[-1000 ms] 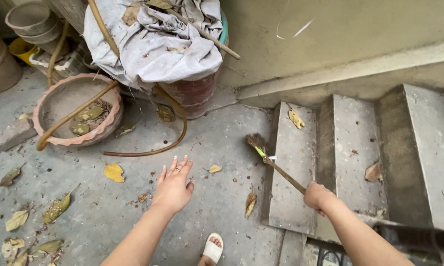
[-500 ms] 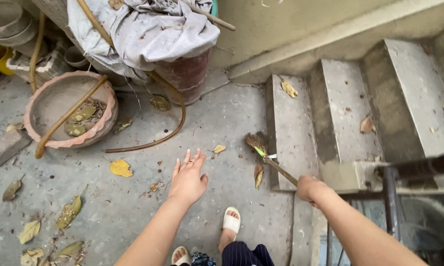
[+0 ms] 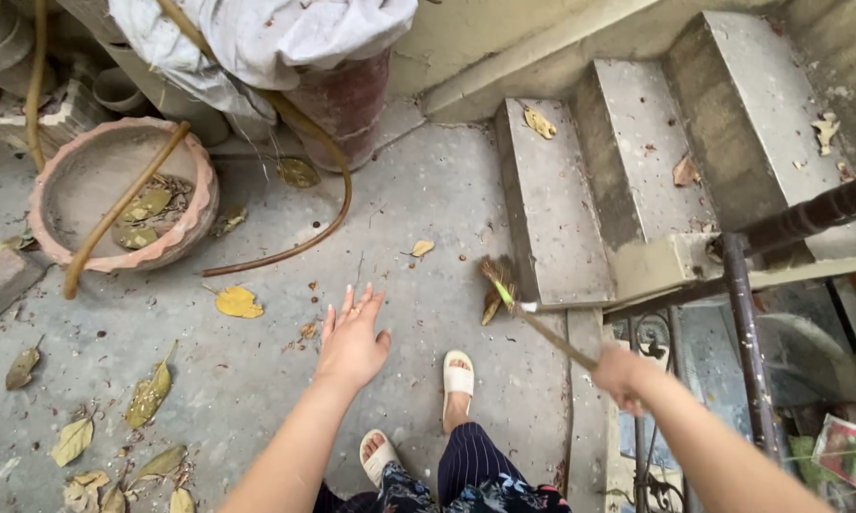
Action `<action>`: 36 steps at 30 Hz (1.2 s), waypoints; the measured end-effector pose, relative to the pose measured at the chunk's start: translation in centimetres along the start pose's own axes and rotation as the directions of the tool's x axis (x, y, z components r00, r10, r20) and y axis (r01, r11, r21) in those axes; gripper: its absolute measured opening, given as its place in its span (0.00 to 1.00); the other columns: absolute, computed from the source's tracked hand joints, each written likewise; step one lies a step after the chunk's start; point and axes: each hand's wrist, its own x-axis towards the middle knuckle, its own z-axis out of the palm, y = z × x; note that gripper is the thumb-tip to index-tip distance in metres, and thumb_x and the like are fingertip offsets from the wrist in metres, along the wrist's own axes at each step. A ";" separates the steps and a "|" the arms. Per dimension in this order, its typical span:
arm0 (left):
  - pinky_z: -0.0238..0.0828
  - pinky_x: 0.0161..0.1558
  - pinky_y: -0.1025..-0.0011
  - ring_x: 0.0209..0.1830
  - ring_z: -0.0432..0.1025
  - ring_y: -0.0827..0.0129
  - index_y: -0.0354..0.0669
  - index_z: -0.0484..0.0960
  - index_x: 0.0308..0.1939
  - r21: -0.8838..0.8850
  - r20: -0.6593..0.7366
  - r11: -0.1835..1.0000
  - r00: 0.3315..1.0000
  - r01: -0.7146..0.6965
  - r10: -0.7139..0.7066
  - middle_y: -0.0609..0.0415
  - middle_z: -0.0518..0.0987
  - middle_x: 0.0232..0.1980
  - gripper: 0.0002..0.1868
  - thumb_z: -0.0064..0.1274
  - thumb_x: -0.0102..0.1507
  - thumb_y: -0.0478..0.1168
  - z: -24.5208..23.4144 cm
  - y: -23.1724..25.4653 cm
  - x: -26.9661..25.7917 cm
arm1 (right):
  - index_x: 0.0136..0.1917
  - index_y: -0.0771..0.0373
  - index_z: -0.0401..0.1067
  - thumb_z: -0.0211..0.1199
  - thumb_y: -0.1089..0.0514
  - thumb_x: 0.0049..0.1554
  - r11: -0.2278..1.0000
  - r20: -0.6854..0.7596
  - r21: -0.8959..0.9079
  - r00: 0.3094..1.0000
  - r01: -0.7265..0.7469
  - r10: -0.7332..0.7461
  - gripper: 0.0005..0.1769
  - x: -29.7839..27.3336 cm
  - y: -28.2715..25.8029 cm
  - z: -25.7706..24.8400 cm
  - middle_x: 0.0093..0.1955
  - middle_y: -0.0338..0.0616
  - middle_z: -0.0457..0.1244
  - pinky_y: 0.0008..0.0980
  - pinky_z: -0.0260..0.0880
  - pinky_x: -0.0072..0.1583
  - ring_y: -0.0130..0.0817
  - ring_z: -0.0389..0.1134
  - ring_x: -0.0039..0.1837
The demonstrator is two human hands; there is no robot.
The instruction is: Sweeping and moving dried leaves on an outdoor patio using a stick.
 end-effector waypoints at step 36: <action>0.29 0.80 0.57 0.85 0.36 0.66 0.54 0.60 0.75 -0.125 -0.126 0.958 0.954 0.256 -0.271 0.63 0.50 0.83 0.35 0.52 0.64 0.45 -1.6 -2.2 -1.4 | 0.70 0.49 0.73 0.60 0.56 0.60 0.976 -0.158 -0.167 0.973 0.139 -0.166 0.24 -3.2 -8.9 -5.7 0.36 0.53 0.72 0.37 0.72 0.32 0.37 0.68 0.29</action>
